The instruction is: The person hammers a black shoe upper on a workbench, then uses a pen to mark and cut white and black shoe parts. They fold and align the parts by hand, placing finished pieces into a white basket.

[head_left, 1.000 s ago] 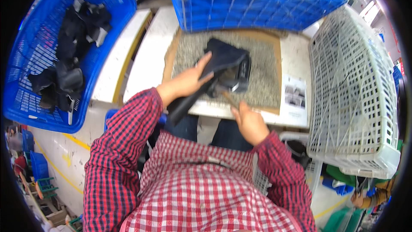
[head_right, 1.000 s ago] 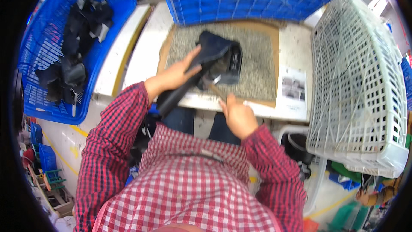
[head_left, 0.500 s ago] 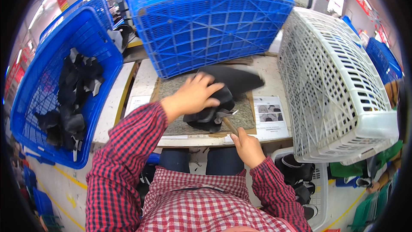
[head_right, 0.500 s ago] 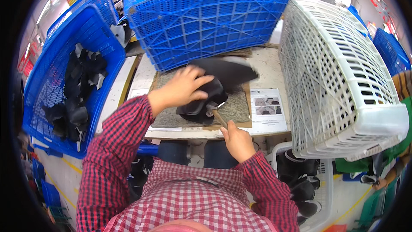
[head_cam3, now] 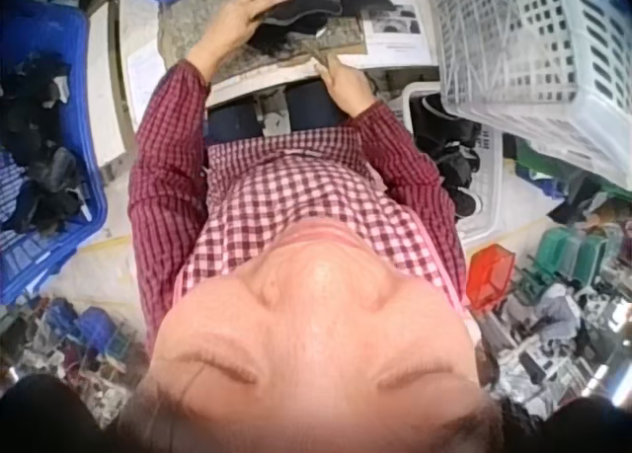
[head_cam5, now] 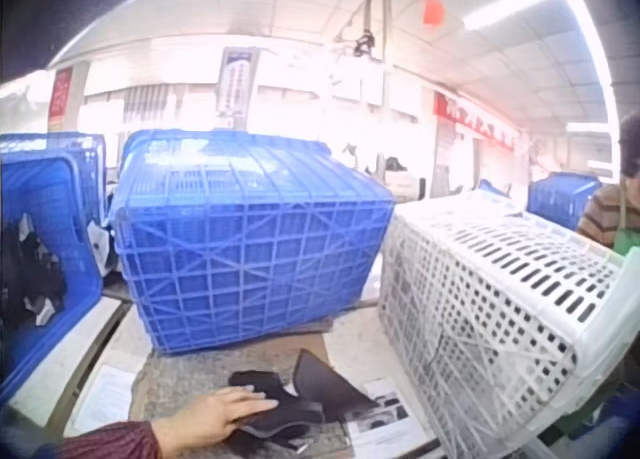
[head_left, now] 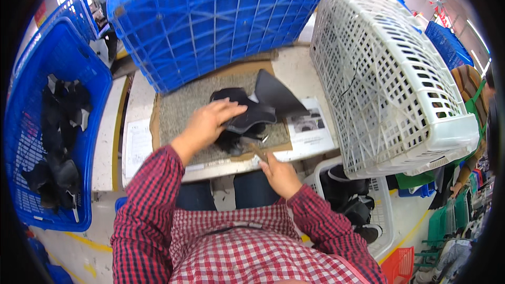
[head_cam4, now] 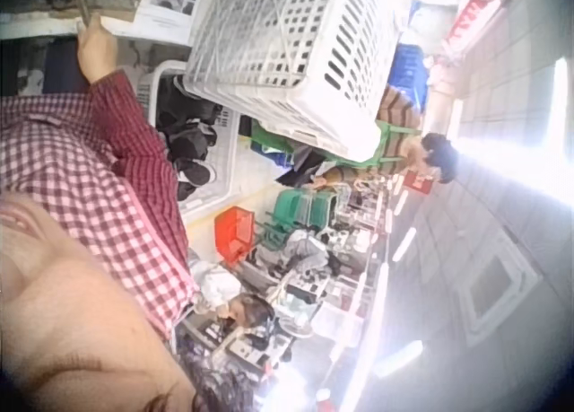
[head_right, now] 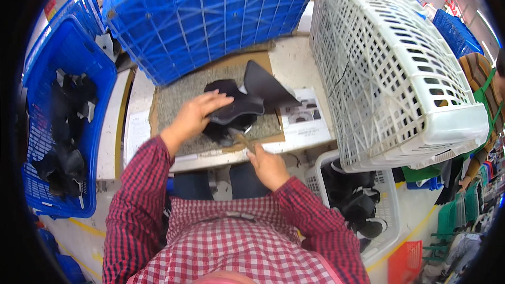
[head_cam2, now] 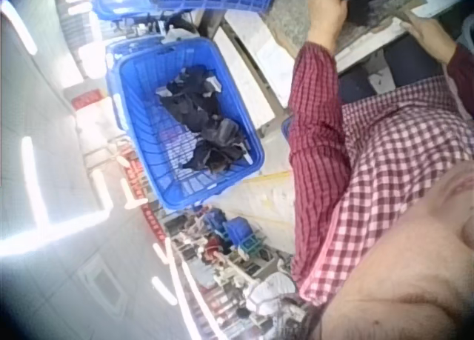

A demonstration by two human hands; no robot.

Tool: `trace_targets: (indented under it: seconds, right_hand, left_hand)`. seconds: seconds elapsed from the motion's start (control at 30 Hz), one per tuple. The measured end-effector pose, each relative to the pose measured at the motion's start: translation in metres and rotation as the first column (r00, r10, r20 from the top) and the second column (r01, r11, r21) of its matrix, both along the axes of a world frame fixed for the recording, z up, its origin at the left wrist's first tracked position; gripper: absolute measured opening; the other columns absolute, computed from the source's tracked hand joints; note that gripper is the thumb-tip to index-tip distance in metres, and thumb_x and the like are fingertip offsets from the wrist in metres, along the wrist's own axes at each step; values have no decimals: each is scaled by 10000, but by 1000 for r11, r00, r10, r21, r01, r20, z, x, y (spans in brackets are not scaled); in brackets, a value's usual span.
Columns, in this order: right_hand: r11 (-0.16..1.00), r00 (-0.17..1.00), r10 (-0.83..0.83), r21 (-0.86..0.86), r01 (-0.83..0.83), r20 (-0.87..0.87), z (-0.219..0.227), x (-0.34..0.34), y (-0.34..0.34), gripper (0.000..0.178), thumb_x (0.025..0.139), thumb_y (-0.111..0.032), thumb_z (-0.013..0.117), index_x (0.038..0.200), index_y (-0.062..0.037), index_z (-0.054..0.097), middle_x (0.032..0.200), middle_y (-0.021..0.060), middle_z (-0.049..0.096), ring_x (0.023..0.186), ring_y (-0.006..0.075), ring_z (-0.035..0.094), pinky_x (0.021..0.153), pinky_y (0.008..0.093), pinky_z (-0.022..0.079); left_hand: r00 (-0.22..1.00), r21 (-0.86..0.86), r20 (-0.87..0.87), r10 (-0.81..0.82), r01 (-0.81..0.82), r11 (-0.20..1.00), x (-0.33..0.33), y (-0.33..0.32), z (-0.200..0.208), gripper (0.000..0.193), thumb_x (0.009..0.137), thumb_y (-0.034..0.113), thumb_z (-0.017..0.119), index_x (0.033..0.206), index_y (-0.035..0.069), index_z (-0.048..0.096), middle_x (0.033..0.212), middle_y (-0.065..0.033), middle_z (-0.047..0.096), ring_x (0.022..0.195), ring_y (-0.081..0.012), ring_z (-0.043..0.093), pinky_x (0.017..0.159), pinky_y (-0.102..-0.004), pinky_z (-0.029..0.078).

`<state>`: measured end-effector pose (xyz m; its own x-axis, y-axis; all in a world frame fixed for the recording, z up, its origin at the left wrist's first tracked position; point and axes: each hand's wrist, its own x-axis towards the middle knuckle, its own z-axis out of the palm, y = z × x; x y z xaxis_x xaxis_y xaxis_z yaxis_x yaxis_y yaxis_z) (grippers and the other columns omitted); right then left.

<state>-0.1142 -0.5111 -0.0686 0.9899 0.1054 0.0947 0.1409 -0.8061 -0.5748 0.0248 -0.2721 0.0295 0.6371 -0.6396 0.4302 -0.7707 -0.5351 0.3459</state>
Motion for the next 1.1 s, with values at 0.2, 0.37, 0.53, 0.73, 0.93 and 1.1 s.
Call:
trace_targets:
  seconds: [0.2, 0.37, 0.53, 0.73, 0.93, 1.1]
  right_hand:
    - [996, 991, 69, -68, -61, 115, 57, 14, -15, 292, 1055, -326, 569, 1060, -34, 563, 747, 249, 653, 725, 482, 655, 587, 545, 496]
    - [1000, 993, -18, 13, 17, 114, 94, 30, 1, 302, 1063, -314, 572, 1015, -18, 537, 723, 250, 652, 702, 475, 671, 575, 512, 511]
    - [892, 982, 178, -431, -135, 59, 82, 52, 5, 316, 1045, -327, 576, 980, -18, 554, 638, 188, 655, 602, 403, 679, 546, 521, 537]
    - [988, 988, 80, -141, -61, 130, 73, 43, -2, 282, 1017, -269, 637, 1030, -8, 532, 668, 213, 653, 643, 440, 672, 538, 514, 525]
    - [969, 998, 58, -242, -52, 18, 79, 39, 10, 238, 998, -218, 665, 984, -23, 529, 663, 205, 639, 621, 424, 669, 529, 493, 523]
    - [945, 957, 258, -173, -278, -131, 68, 30, 4, 291, 1032, -244, 622, 1130, 24, 561, 760, 277, 653, 728, 488, 661, 590, 528, 505]
  left_hand:
    - [976, 7, -206, -77, 80, 997, 42, -1, -5, 514, 847, 38, 728, 1315, 247, 696, 1301, -108, 698, 1179, -359, 667, 1014, -433, 540]
    - [968, 129, -231, 95, -67, 989, 50, -14, 2, 309, 978, 285, 670, 1284, 313, 708, 1187, -68, 748, 1074, -342, 703, 925, -432, 553]
    - [964, 133, -235, 127, -97, 986, 51, -18, 7, 293, 991, 325, 655, 1277, 310, 712, 1177, -72, 751, 1064, -337, 707, 930, -428, 551]
    - [931, 68, -326, 166, -152, 986, 52, -15, -1, 300, 999, 354, 639, 1285, 301, 714, 1217, -63, 744, 1116, -327, 697, 979, -427, 534]
    - [933, 99, -293, 211, -190, 977, 46, -10, 0, 305, 1001, 374, 629, 1298, 368, 698, 1169, -45, 758, 1061, -299, 719, 968, -430, 535]
    - [958, 46, -231, 169, -163, 986, 44, -9, -6, 305, 986, 359, 653, 1287, 366, 704, 1148, -58, 760, 1049, -314, 720, 924, -431, 557]
